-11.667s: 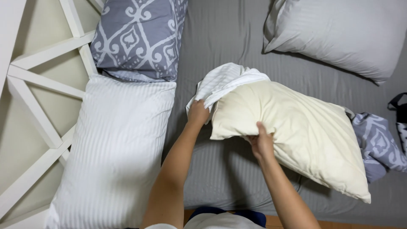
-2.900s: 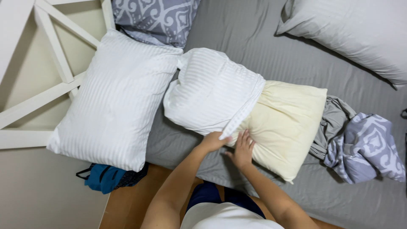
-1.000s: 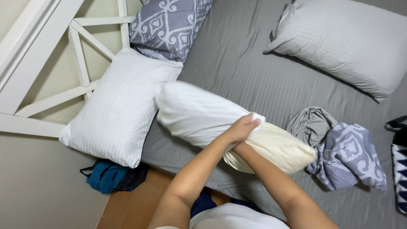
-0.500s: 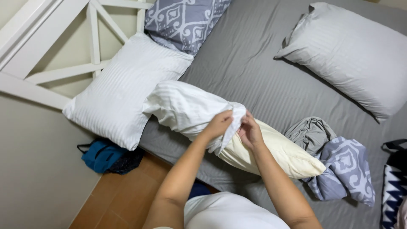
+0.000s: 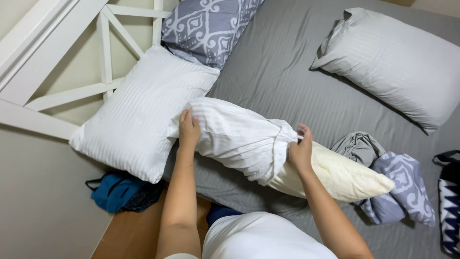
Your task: The person places a pillow on the bed, retrieves a white pillowcase from a nearby shelf, and inserts the pillow into the case. They then adjust and smooth the pillowcase to fit the pillow properly.
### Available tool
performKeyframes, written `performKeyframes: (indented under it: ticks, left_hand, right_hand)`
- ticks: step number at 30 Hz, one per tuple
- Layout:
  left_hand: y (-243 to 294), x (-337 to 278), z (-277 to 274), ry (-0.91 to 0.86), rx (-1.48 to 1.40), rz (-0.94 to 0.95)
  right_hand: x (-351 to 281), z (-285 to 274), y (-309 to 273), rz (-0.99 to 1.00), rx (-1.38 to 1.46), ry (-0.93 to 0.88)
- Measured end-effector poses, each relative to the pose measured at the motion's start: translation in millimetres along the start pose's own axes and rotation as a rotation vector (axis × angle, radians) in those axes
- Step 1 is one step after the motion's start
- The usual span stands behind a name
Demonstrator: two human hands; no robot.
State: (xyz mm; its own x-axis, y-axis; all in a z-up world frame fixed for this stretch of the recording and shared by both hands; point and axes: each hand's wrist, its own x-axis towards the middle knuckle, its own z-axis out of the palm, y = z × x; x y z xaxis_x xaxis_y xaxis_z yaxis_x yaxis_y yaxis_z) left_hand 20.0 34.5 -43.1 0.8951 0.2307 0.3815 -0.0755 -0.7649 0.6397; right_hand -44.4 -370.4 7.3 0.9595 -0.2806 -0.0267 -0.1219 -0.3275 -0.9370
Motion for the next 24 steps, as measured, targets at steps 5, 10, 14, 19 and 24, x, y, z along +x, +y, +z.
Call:
performKeyframes:
  ticks: [5, 10, 14, 19, 24]
  left_hand:
    - [-23.2, 26.5, -5.6, -0.181, -0.043, -0.002]
    - [-31.4, 55.3, -12.7, -0.276, -0.078, 0.075]
    - [-45.8, 72.5, 3.4, -0.277, -0.049, 0.238]
    - [-61.6, 73.2, 15.9, -0.203, -0.032, 0.295]
    - [-76.4, 83.0, 7.1, -0.407, -0.102, 0.235]
  right_hand:
    - [-13.4, 70.4, -79.1, -0.598, -0.489, -0.023]
    - [42.9, 171.3, -88.2, -0.617, -0.470, -0.244]
    - [71.6, 202.7, -104.1, -0.282, -0.701, -0.327]
    - [66.8, 207.2, -106.9, -0.076, -0.778, -0.394]
    - [55.4, 216.5, -132.2, -0.062, -0.826, -0.446]
